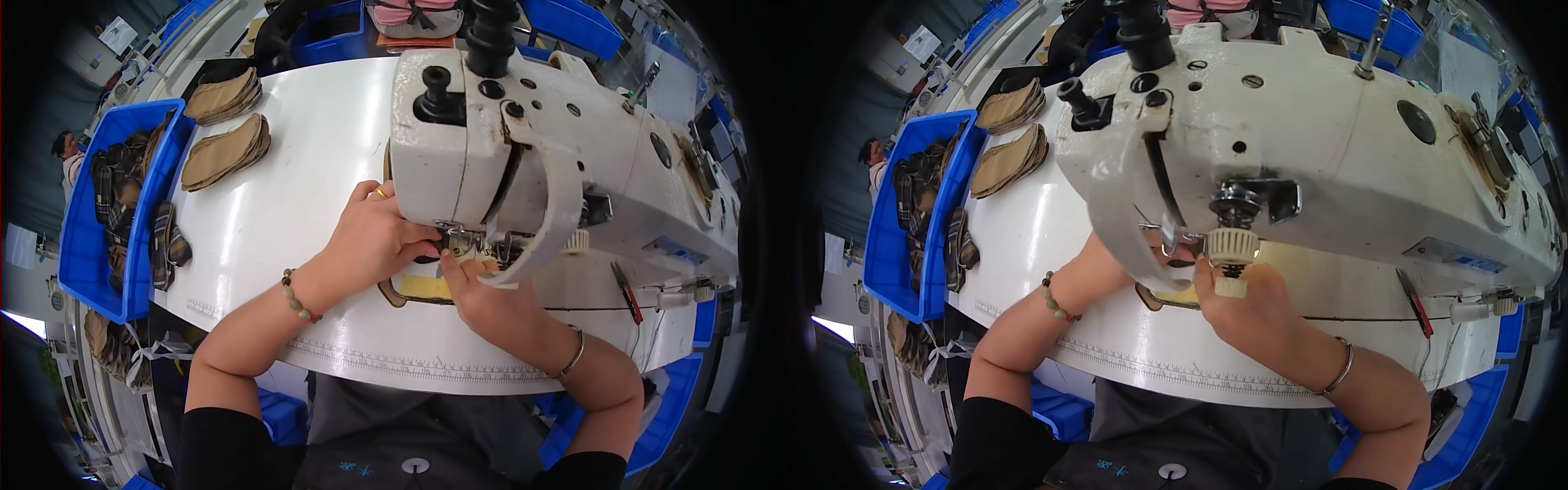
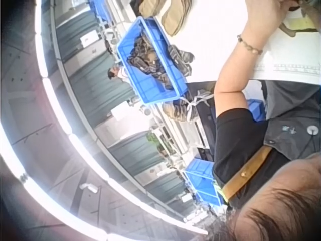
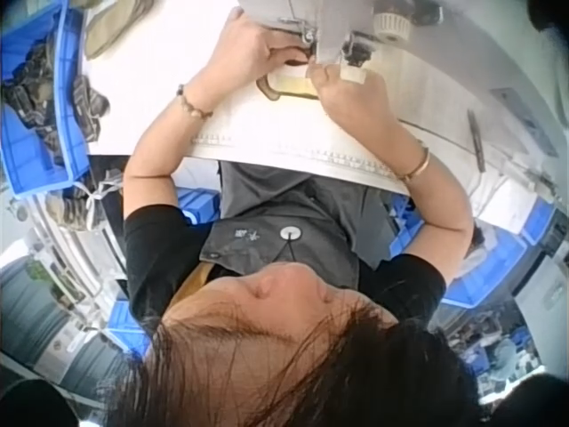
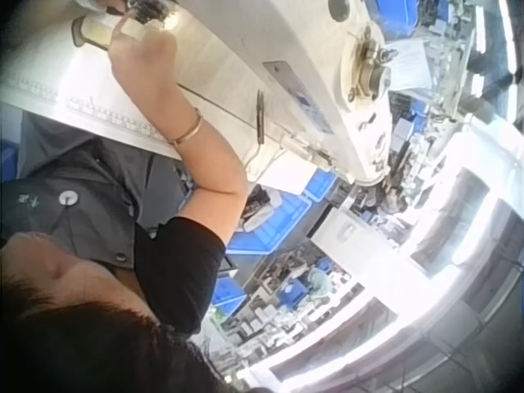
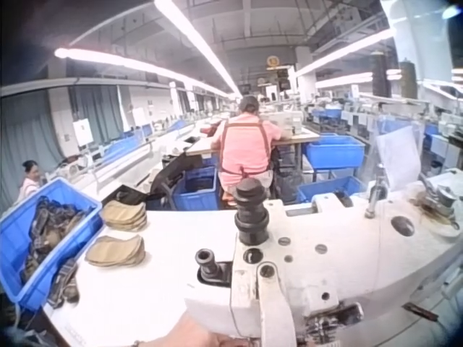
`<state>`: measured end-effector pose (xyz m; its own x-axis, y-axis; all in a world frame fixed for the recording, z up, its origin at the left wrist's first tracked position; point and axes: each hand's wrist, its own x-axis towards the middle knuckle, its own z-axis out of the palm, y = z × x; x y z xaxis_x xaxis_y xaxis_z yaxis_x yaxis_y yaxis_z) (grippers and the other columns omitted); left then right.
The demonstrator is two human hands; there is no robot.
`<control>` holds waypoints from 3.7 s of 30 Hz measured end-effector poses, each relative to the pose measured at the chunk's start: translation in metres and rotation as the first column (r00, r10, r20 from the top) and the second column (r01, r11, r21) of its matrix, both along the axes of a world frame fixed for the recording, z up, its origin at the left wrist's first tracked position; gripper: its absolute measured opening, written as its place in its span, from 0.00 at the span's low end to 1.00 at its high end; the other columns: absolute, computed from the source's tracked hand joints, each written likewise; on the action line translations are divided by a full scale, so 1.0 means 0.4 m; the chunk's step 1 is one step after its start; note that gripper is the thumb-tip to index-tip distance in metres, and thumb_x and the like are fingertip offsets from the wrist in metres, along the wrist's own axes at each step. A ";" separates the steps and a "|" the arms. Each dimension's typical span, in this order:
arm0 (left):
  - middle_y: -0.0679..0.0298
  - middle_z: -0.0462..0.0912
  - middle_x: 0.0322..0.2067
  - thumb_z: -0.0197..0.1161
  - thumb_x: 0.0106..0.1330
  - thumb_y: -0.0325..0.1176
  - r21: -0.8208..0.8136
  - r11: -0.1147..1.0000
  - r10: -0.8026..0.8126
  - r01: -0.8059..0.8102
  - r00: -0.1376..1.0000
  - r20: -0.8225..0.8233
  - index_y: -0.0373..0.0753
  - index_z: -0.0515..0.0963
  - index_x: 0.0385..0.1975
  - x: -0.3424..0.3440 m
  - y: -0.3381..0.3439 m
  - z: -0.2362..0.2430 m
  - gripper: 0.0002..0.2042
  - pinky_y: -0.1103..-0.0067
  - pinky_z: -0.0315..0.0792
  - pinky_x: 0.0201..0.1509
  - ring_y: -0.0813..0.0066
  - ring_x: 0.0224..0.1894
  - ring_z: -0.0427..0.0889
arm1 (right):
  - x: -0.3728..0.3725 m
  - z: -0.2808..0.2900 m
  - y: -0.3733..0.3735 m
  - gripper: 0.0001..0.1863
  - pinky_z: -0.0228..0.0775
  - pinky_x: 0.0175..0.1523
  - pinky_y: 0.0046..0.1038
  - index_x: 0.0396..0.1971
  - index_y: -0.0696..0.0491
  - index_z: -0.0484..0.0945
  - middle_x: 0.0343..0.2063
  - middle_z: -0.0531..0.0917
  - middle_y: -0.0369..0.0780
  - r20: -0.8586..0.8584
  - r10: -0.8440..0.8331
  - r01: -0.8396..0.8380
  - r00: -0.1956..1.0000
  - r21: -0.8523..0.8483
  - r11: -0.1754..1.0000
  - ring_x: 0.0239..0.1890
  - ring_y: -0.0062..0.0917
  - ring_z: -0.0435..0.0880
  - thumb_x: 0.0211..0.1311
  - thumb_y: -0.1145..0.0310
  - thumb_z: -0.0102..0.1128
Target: The recorder is sewing different components of footwear using an industrial sewing machine at a workstation.
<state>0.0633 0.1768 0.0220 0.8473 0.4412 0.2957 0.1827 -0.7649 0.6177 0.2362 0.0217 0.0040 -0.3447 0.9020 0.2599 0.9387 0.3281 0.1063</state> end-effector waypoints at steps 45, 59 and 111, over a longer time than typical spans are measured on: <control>0.60 0.84 0.31 0.73 0.49 0.36 0.171 0.966 0.205 -0.193 0.977 -0.061 0.47 0.85 0.38 0.041 -0.011 0.027 0.14 0.66 0.75 0.40 0.55 0.35 0.82 | -0.019 0.006 0.013 0.13 0.64 0.18 0.26 0.35 0.58 0.83 0.23 0.80 0.37 -0.070 0.088 -0.071 0.994 0.213 0.974 0.14 0.23 0.74 0.47 0.72 0.61; 0.56 0.85 0.31 0.71 0.51 0.36 0.129 0.980 0.162 -0.153 0.985 -0.065 0.47 0.85 0.39 0.039 0.018 0.012 0.14 0.66 0.78 0.37 0.53 0.34 0.84 | -0.037 0.002 0.010 0.07 0.68 0.17 0.24 0.29 0.56 0.80 0.43 0.85 0.46 -0.118 0.138 -0.107 0.983 0.239 0.965 0.15 0.19 0.79 0.50 0.70 0.60; 0.56 0.83 0.25 0.69 0.52 0.37 0.255 0.926 0.306 -0.279 0.949 -0.072 0.41 0.85 0.34 0.044 -0.034 0.040 0.11 0.64 0.76 0.32 0.54 0.31 0.84 | -0.040 0.004 0.010 0.04 0.62 0.14 0.25 0.22 0.54 0.74 0.35 0.87 0.55 -0.236 0.170 -0.130 0.957 0.175 0.976 0.10 0.22 0.77 0.47 0.71 0.59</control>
<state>0.0807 0.1633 0.0380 0.7238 0.6022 0.3368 0.4763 -0.7893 0.3875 0.2200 0.0258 0.0058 -0.3799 0.7861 0.4876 0.8830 0.4653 -0.0621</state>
